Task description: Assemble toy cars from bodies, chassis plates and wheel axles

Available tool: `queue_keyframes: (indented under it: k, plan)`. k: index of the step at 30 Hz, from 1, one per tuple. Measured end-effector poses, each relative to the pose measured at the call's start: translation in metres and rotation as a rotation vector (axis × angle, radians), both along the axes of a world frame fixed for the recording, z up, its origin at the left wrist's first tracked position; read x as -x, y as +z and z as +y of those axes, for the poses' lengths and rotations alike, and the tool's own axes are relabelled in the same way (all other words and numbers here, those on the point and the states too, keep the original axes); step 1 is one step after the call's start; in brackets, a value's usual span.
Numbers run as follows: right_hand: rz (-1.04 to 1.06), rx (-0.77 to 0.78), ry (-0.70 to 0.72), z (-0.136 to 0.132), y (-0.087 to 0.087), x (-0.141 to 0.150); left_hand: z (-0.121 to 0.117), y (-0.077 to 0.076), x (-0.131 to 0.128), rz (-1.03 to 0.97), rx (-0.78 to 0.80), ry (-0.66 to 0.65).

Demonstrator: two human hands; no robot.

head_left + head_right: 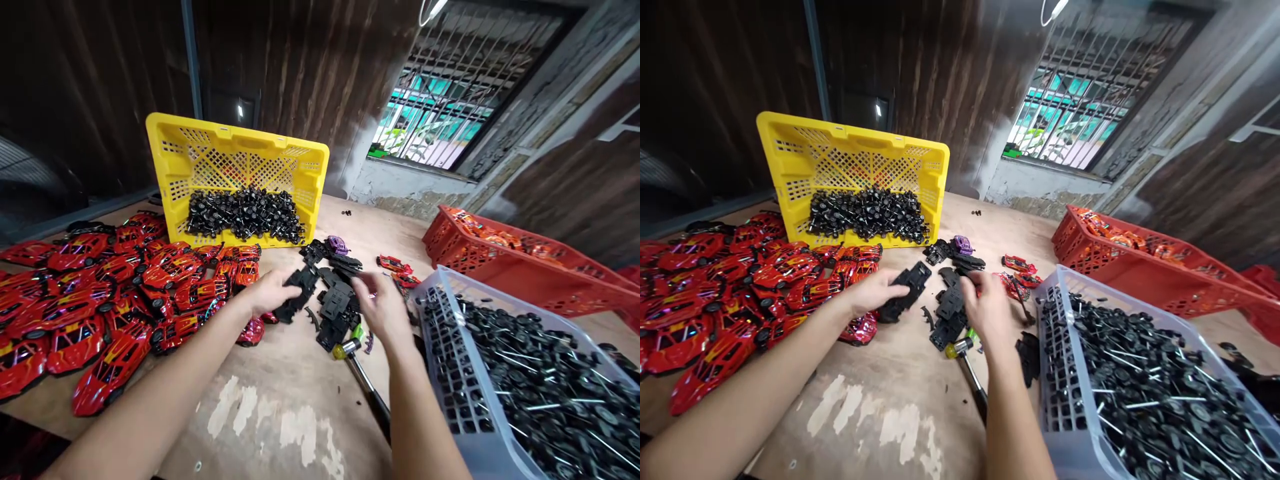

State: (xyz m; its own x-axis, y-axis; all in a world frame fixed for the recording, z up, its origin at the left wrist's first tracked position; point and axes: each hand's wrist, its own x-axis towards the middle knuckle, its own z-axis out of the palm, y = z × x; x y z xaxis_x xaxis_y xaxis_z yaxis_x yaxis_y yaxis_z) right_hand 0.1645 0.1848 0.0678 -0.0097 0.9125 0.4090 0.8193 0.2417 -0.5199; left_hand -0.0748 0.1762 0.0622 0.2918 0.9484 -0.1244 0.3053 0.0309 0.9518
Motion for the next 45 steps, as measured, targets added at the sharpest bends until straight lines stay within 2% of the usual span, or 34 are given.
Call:
queue_keyframes:
  k: [2,3,4,5,8,12,14,16,17,19,21,22,24,26,28,29,31,33,35,38,40,42,45]
  plan:
    - [0.236,0.123,0.361,0.002,-0.001,0.031,-0.015,-0.002,0.003,-0.256,0.084,-0.091]
    - [0.336,0.191,0.485,0.004,-0.003,0.044,-0.018,-0.003,0.005,-0.334,0.108,-0.102]
    - [0.447,0.249,0.54,0.007,-0.006,0.056,-0.018,-0.004,0.008,-0.362,0.108,-0.088]
    - [0.57,0.287,0.535,0.011,-0.009,0.066,-0.014,-0.003,0.012,-0.354,0.084,-0.05]
    - [0.9,0.284,0.35,0.026,-0.023,0.085,0.018,0.01,0.028,-0.246,-0.077,0.115]
    - [1.064,0.23,0.233,0.04,-0.039,0.097,0.073,0.054,0.058,-0.195,-0.284,0.326]
    - [1.134,0.221,0.195,0.044,-0.041,0.098,0.083,0.076,0.07,-0.192,-0.416,0.416]
    - [1.21,0.199,0.153,0.045,-0.036,0.096,0.073,0.087,0.074,-0.17,-0.556,0.446]
    - [1.251,0.179,0.133,0.045,-0.031,0.095,0.062,0.086,0.073,-0.158,-0.601,0.443]
    - [1.331,0.121,0.1,0.041,-0.02,0.099,0.03,0.073,0.061,-0.171,-0.59,0.432]
    - [1.396,0.064,0.12,0.032,-0.011,0.111,-0.004,0.049,0.041,-0.285,-0.487,0.434]
    - [1.393,0.063,0.174,0.026,-0.008,0.119,-0.018,0.035,0.029,-0.386,-0.43,0.411]
    - [1.236,0.122,0.358,0.017,-0.008,0.135,-0.035,0.011,0.01,-0.62,-0.325,0.48]
    - [0.811,0.178,0.444,0.021,-0.012,0.141,-0.037,-0.006,-0.003,-0.848,-0.227,0.684]
    - [0.378,0.156,0.332,0.044,-0.018,0.133,-0.029,-0.018,-0.008,-0.984,-0.156,0.897]
    - [0.224,0.127,0.228,0.061,-0.021,0.125,-0.025,-0.024,-0.009,-1.005,-0.133,0.949]
    - [0.087,0.112,0.087,0.102,-0.029,0.105,-0.018,-0.034,-0.012,-0.969,-0.102,0.957]
    - [-0.007,0.14,0.019,0.14,-0.038,0.089,-0.015,-0.045,-0.017,-0.9,-0.071,0.922]
    - [-0.105,0.183,-0.007,0.169,-0.049,0.081,-0.018,-0.054,-0.023,-0.83,-0.049,0.896]
    - [-0.214,0.233,0.004,0.194,-0.057,0.085,-0.026,-0.058,-0.028,-0.7,-0.035,0.826]
    - [-0.258,0.238,0.024,0.199,-0.051,0.089,-0.029,-0.056,-0.028,-0.629,-0.023,0.783]
    - [-0.277,0.213,0.047,0.19,-0.038,0.086,-0.029,-0.055,-0.025,-0.604,-0.015,0.79]
    - [-0.27,0.127,0.096,0.139,-0.02,0.068,-0.025,-0.056,-0.018,-0.596,-0.021,0.871]
